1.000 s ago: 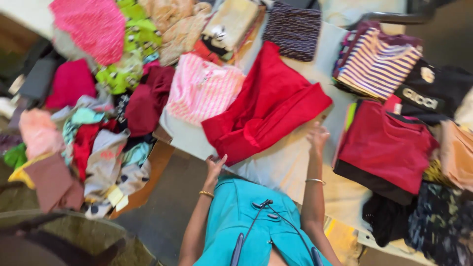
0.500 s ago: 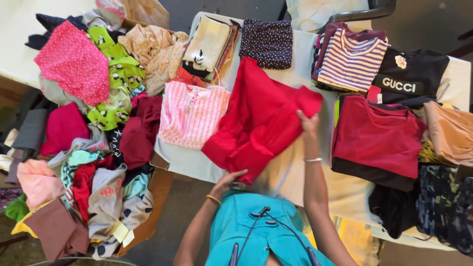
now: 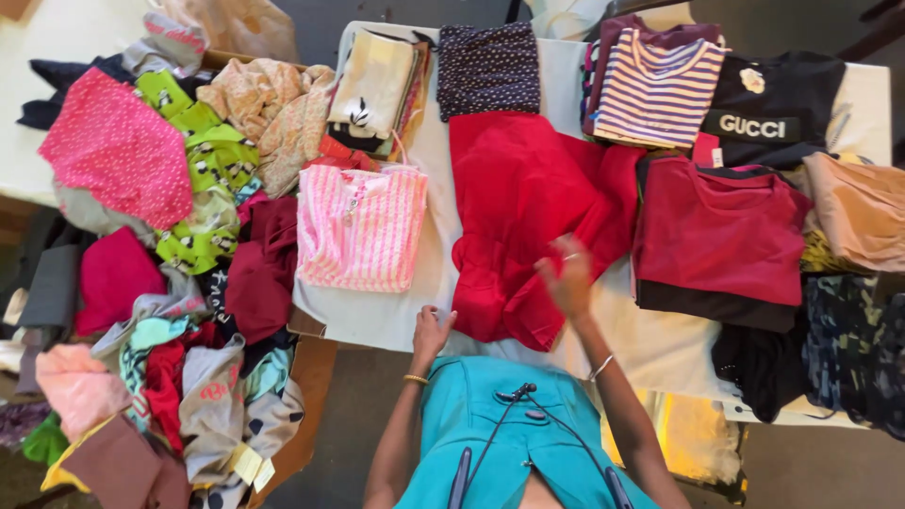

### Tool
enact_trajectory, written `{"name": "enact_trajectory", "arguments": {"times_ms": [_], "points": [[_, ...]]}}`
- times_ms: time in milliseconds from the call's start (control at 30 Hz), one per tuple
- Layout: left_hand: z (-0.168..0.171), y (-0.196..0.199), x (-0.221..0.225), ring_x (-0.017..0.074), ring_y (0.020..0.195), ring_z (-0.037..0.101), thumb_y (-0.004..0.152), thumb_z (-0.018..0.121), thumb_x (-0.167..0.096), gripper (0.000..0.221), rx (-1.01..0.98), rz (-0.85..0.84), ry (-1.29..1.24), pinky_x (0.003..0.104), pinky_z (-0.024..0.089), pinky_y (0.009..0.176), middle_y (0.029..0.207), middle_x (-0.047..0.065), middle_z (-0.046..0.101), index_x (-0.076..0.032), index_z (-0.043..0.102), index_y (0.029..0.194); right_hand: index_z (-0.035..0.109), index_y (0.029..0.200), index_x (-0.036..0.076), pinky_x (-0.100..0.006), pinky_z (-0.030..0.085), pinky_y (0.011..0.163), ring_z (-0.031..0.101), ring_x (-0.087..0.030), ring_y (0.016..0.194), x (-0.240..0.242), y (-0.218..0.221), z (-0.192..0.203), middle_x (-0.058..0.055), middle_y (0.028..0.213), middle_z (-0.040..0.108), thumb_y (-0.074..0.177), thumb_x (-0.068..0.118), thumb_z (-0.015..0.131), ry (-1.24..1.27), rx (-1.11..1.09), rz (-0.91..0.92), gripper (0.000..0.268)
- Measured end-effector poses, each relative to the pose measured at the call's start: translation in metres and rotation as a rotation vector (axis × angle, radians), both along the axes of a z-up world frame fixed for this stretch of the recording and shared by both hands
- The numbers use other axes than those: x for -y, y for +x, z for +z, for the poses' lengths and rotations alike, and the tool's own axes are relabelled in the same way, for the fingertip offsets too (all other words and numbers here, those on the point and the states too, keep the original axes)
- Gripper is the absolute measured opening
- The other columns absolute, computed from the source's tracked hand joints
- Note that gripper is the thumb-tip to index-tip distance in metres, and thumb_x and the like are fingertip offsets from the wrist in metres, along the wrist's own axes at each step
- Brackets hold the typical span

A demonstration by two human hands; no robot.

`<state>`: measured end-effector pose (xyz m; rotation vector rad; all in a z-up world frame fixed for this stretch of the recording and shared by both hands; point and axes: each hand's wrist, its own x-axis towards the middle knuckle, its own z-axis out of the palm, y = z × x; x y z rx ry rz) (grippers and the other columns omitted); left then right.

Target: Fold and organize various clothing items on a table.

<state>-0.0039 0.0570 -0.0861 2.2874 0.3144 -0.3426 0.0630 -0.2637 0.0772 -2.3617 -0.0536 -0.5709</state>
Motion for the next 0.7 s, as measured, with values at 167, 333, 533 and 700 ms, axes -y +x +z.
{"name": "enact_trajectory", "arguments": {"times_ms": [167, 333, 533, 700], "points": [[0.021, 0.027, 0.009, 0.035, 0.085, 0.074, 0.079, 0.079, -0.051, 0.068, -0.071, 0.021, -0.236, 0.044, 0.058, 0.076, 0.087, 0.018, 0.073, 0.003, 0.058, 0.115, 0.059, 0.131, 0.002, -0.046, 0.047, 0.104, 0.058, -0.04, 0.124, -0.079, -0.022, 0.009, -0.022, 0.134, 0.06, 0.076, 0.037, 0.088, 0.007, -0.247, 0.489, 0.072], [0.005, 0.088, -0.018, 0.0356, 0.078, 0.076, 0.086, 0.076, -0.047, 0.057, -0.544, -0.073, -0.346, 0.048, 0.062, 0.071, 0.076, 0.016, 0.072, 0.005, 0.066, 0.106, 0.049, 0.134, 0.001, -0.05, 0.051, 0.09, 0.06, -0.04, 0.11, -0.147, -0.025, -0.015, -0.024, 0.121, 0.06, 0.068, 0.05, 0.093, -0.273, -0.579, 0.61, 0.093], [-0.015, 0.227, -0.002, 0.0387, 0.093, 0.07, 0.083, 0.078, -0.05, 0.061, 0.253, -0.17, 0.043, 0.05, 0.055, 0.08, 0.096, 0.022, 0.072, 0.002, 0.066, 0.113, 0.046, 0.138, 0.003, -0.049, 0.056, 0.074, 0.067, -0.037, 0.096, -0.168, -0.029, -0.126, -0.02, 0.112, 0.061, 0.07, 0.034, 0.084, -0.452, -0.642, 0.515, 0.084], [-0.016, 0.324, 0.041, 0.0524, 0.102, 0.064, 0.075, 0.089, -0.057, 0.113, 0.707, -0.097, 0.203, 0.054, 0.055, 0.085, 0.11, 0.044, 0.061, 0.029, 0.04, 0.129, 0.057, 0.11, 0.004, -0.052, 0.055, 0.066, 0.07, -0.038, 0.079, -0.155, -0.04, -0.169, -0.017, 0.089, 0.067, 0.097, 0.014, 0.064, -0.305, -0.541, 0.541, 0.017]]}}
